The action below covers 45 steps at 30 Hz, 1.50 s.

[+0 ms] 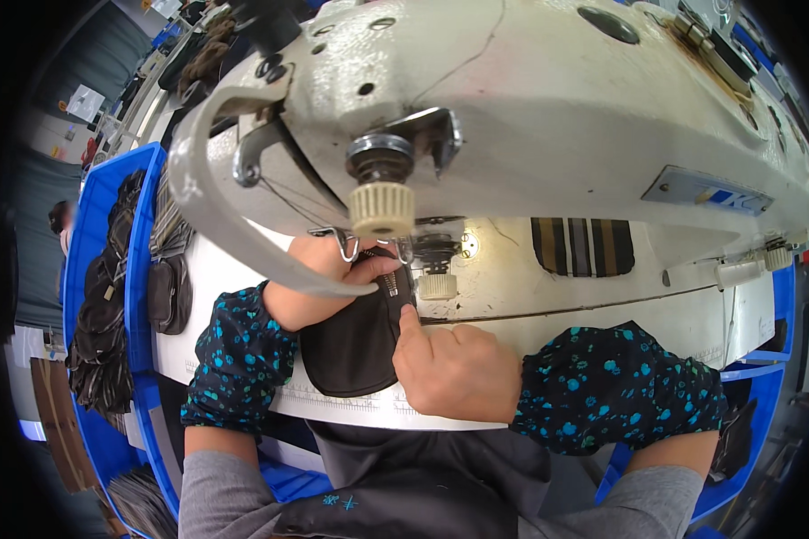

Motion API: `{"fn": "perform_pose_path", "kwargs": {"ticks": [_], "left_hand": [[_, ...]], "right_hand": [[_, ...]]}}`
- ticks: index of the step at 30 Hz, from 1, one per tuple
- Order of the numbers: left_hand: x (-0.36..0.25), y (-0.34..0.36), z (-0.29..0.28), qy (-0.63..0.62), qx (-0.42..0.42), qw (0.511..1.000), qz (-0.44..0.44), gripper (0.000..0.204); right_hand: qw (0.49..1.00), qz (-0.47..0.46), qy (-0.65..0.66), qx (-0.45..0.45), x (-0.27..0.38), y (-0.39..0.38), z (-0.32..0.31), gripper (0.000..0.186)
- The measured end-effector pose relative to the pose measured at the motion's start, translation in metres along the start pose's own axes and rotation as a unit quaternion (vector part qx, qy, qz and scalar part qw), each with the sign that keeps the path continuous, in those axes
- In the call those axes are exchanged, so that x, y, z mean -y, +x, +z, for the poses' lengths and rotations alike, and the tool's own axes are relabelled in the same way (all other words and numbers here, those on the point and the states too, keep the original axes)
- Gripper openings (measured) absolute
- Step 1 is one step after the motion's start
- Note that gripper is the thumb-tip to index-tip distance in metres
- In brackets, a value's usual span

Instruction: The recorder is using an industrial sewing machine to stitch together the components of small leather pouches or wallets.

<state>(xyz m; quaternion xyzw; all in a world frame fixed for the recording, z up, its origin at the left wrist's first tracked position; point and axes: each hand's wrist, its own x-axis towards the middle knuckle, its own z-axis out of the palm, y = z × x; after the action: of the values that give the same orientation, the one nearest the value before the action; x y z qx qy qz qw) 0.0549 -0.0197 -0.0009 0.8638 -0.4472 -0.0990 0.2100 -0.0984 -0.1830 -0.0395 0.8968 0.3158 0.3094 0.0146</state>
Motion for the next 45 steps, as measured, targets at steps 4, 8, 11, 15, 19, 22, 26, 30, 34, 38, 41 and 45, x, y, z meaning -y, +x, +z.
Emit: {"fn": "perform_pose_path", "kwargs": {"ticks": [4,8,11,15,19,22,26,30,34,38,41,45], "left_hand": [[-0.002,0.001,0.002,0.005,-0.028,1.0,0.001,0.014],[-0.005,0.003,0.001,0.023,-0.029,0.999,-0.009,0.014],[-0.002,0.003,0.003,0.022,-0.039,0.999,0.001,0.014],[-0.006,0.003,0.002,0.023,-0.033,0.999,-0.019,0.014],[-0.007,0.003,0.002,0.038,-0.036,0.998,-0.027,0.015],[-0.008,0.004,0.003,0.041,-0.043,0.998,-0.028,0.017],[-0.01,0.004,0.005,0.037,-0.039,0.997,-0.058,0.022],[-0.003,0.008,0.004,-0.003,-0.053,0.998,-0.044,0.029],[0.026,0.016,0.009,-0.024,-0.091,0.993,0.068,0.028],[0.035,0.027,0.015,-0.008,-0.105,0.992,0.071,0.027],[0.04,0.032,0.014,0.016,-0.119,0.99,0.072,0.026],[0.045,0.038,0.017,0.041,-0.138,0.987,0.071,0.025]], "right_hand": [[1.0,0.018,-0.025,0.0,0.003,0.001,0.0,0.014],[0.999,0.036,-0.016,-0.01,0.004,0.0,0.002,0.013],[0.999,0.043,-0.018,-0.003,0.003,0.0,-0.001,0.013],[0.999,0.048,-0.018,0.016,0.001,0.002,-0.002,0.014],[0.997,0.056,-0.015,0.043,0.001,0.001,-0.004,0.013],[0.997,0.067,-0.01,0.044,0.001,0.001,-0.004,0.012],[0.992,0.099,0.01,0.076,0.003,0.003,-0.005,0.01],[0.996,0.068,0.019,0.061,-0.003,0.005,-0.001,0.011],[0.993,0.062,-0.007,0.098,-0.001,0.013,-0.001,0.011],[0.99,0.077,-0.032,0.111,-0.007,0.018,0.008,0.014],[0.989,0.081,-0.058,0.112,-0.009,0.019,0.01,0.016],[0.987,0.083,-0.084,0.108,-0.011,0.018,0.013,0.019]]}}
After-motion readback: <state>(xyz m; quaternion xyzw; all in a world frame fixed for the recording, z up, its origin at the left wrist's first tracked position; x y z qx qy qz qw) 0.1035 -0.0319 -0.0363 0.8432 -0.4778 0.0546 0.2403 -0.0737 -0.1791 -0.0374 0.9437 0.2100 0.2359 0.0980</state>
